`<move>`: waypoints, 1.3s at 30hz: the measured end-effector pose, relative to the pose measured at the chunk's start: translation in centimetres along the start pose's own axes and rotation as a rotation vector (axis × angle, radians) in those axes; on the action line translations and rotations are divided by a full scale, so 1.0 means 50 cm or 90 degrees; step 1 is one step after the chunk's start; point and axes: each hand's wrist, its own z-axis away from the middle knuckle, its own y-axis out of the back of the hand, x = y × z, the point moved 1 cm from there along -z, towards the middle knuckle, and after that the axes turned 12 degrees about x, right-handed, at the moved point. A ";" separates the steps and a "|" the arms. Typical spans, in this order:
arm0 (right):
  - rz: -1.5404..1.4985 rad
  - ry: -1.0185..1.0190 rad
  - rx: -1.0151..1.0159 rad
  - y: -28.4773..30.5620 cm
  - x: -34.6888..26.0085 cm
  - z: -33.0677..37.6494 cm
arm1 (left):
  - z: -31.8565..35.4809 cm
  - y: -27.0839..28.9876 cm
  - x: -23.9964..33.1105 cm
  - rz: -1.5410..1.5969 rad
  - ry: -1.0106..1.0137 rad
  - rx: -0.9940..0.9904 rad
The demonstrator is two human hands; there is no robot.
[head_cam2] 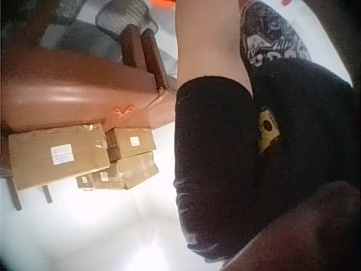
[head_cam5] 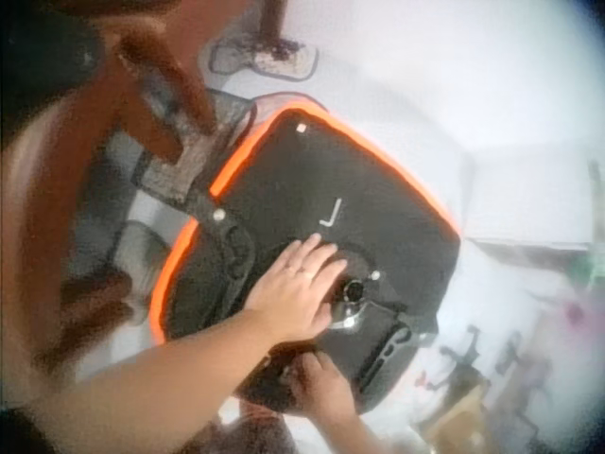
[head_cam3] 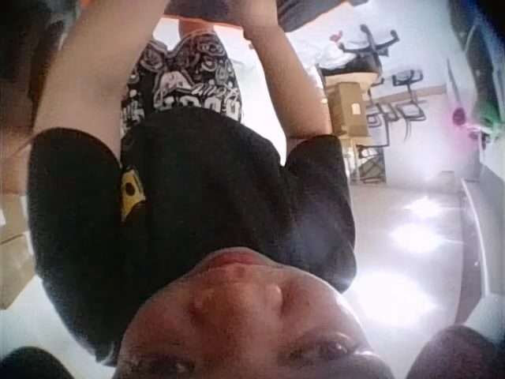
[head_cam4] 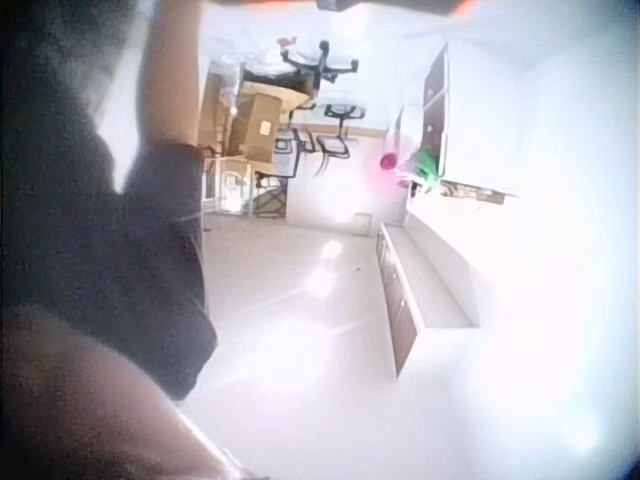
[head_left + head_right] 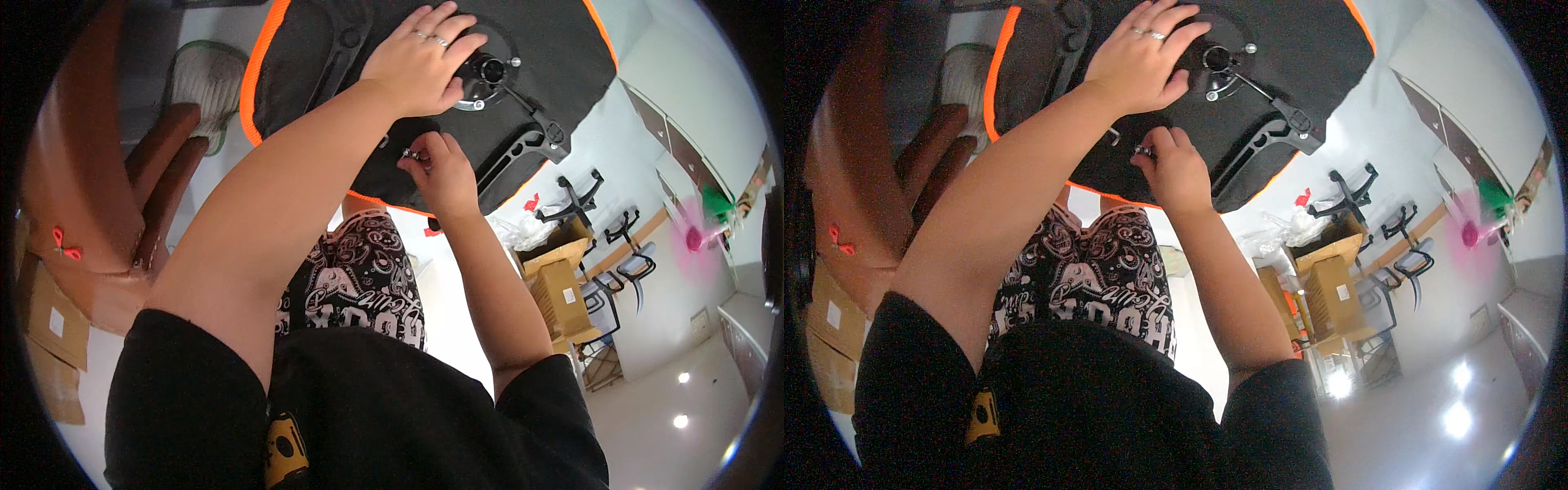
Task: The person assembles an office chair by attaching the seat to the base. They use an Allen key to tighten the screws securing the seat to the central mechanism.
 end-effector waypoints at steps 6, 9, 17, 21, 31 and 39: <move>-0.108 0.002 -0.031 0.078 0.039 -0.043 | 0.028 -0.062 -0.022 -0.010 -0.081 0.274; -0.352 -0.094 0.084 0.142 0.037 -0.100 | 0.029 -0.059 -0.024 0.012 -0.086 0.273; -0.106 0.060 0.181 0.191 -0.057 -0.281 | 0.061 -0.055 -0.008 -0.056 -0.041 0.265; -0.042 0.160 0.238 0.163 -0.052 -0.295 | 0.066 -0.058 -0.012 -0.062 -0.030 0.263; -0.035 0.147 0.230 0.143 -0.048 -0.290 | 0.068 -0.066 -0.016 -0.073 -0.023 0.257; 0.020 0.215 0.219 0.122 -0.004 -0.308 | 0.072 -0.068 -0.008 -0.072 0.001 0.253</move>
